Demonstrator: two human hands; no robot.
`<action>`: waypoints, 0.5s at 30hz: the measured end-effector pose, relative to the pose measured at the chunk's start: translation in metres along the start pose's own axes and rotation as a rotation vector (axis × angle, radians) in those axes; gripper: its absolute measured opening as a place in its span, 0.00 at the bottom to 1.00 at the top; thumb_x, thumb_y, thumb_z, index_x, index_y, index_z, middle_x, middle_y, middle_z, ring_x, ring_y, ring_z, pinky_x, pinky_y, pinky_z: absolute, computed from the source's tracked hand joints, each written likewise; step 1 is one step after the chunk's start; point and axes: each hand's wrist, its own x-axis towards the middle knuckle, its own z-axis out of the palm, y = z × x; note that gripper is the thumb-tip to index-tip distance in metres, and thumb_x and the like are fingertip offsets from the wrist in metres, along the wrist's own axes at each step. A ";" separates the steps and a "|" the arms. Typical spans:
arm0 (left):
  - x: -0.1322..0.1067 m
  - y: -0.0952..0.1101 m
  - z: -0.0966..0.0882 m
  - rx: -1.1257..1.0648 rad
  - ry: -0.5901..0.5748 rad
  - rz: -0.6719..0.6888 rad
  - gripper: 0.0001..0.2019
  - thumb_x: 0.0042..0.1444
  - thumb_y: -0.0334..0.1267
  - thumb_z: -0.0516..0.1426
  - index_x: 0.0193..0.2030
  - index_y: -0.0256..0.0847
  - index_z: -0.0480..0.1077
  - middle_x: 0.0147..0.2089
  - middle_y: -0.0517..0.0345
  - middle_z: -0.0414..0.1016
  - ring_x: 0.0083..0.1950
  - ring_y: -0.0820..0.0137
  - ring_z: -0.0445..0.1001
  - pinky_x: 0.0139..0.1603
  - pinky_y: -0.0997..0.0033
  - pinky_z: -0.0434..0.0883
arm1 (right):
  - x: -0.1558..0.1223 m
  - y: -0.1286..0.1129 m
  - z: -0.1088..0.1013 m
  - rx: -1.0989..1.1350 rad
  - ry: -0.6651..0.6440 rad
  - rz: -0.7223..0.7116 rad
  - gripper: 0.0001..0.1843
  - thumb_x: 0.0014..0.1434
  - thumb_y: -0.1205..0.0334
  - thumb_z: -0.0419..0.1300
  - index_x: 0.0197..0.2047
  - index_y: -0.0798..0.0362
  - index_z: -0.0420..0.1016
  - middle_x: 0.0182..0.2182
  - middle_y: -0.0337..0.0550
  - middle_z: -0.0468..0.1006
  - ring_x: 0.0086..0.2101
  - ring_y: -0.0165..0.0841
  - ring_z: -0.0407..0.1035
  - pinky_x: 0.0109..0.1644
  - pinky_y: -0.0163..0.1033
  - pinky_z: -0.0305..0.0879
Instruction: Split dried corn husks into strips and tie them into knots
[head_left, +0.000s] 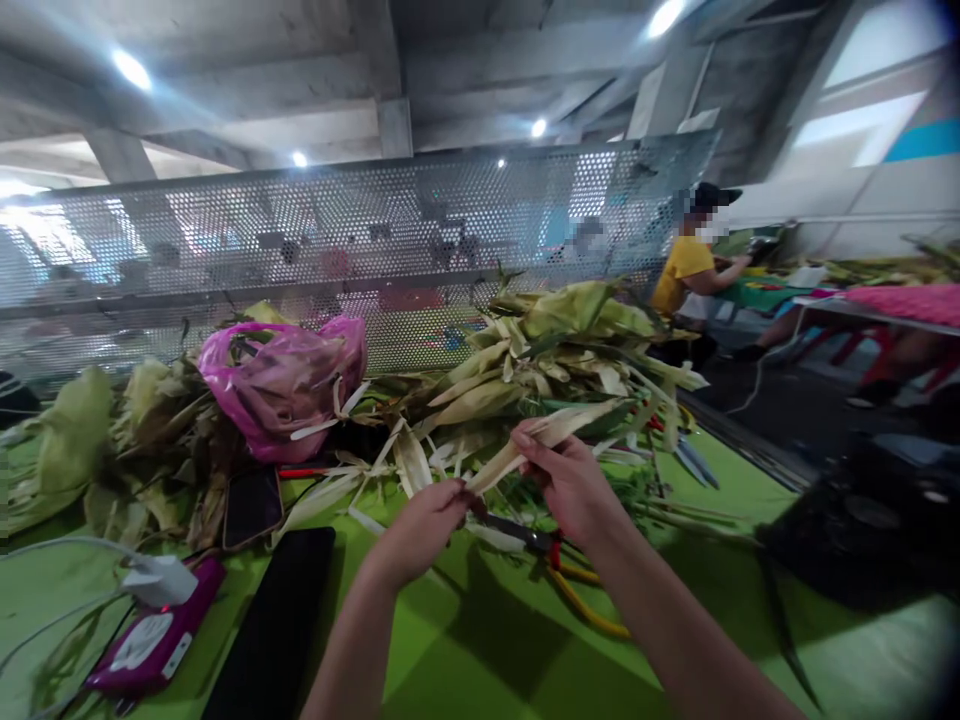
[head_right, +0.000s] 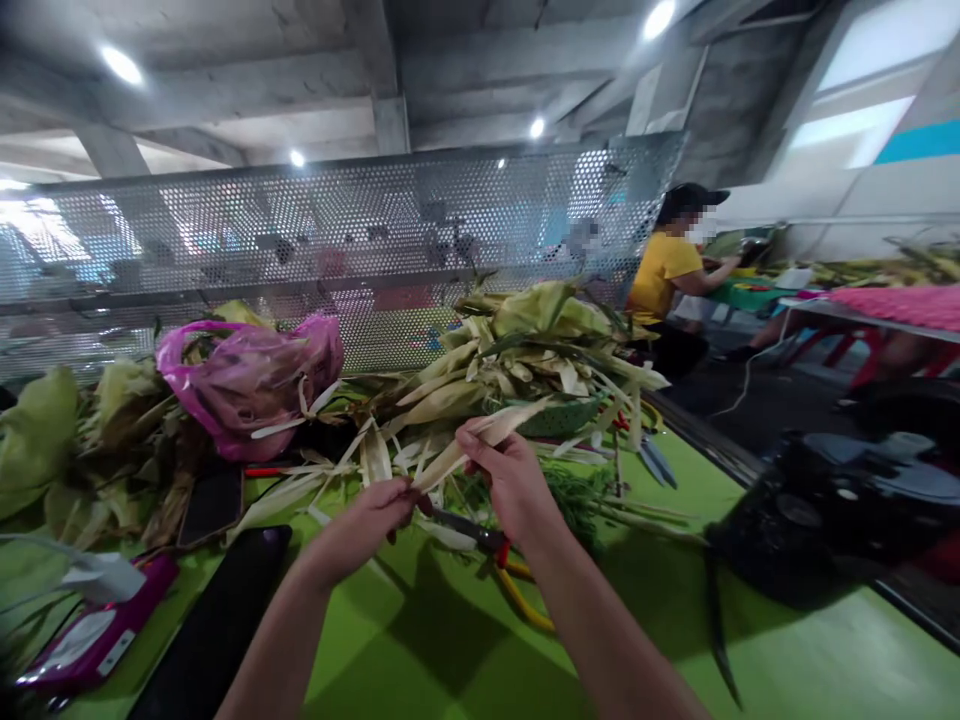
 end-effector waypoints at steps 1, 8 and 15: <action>-0.002 0.000 -0.003 0.005 -0.004 -0.012 0.13 0.58 0.41 0.51 0.31 0.41 0.75 0.26 0.60 0.64 0.28 0.71 0.63 0.28 0.74 0.59 | 0.000 -0.002 0.000 0.007 0.010 -0.007 0.13 0.45 0.56 0.71 0.32 0.52 0.75 0.26 0.35 0.70 0.22 0.25 0.61 0.26 0.32 0.60; -0.004 0.014 0.010 -0.174 -0.086 0.114 0.19 0.57 0.43 0.55 0.54 0.42 0.69 0.45 0.49 0.74 0.44 0.64 0.71 0.44 0.68 0.67 | -0.014 -0.004 0.017 -0.247 -0.202 0.014 0.11 0.48 0.56 0.68 0.28 0.53 0.73 0.23 0.36 0.72 0.25 0.30 0.65 0.31 0.36 0.63; 0.001 0.020 0.021 0.108 0.054 0.168 0.18 0.64 0.44 0.45 0.54 0.42 0.67 0.44 0.50 0.75 0.45 0.65 0.71 0.48 0.67 0.67 | -0.014 -0.005 0.017 -0.319 -0.225 -0.024 0.09 0.50 0.57 0.66 0.30 0.53 0.74 0.26 0.36 0.73 0.30 0.31 0.67 0.35 0.35 0.64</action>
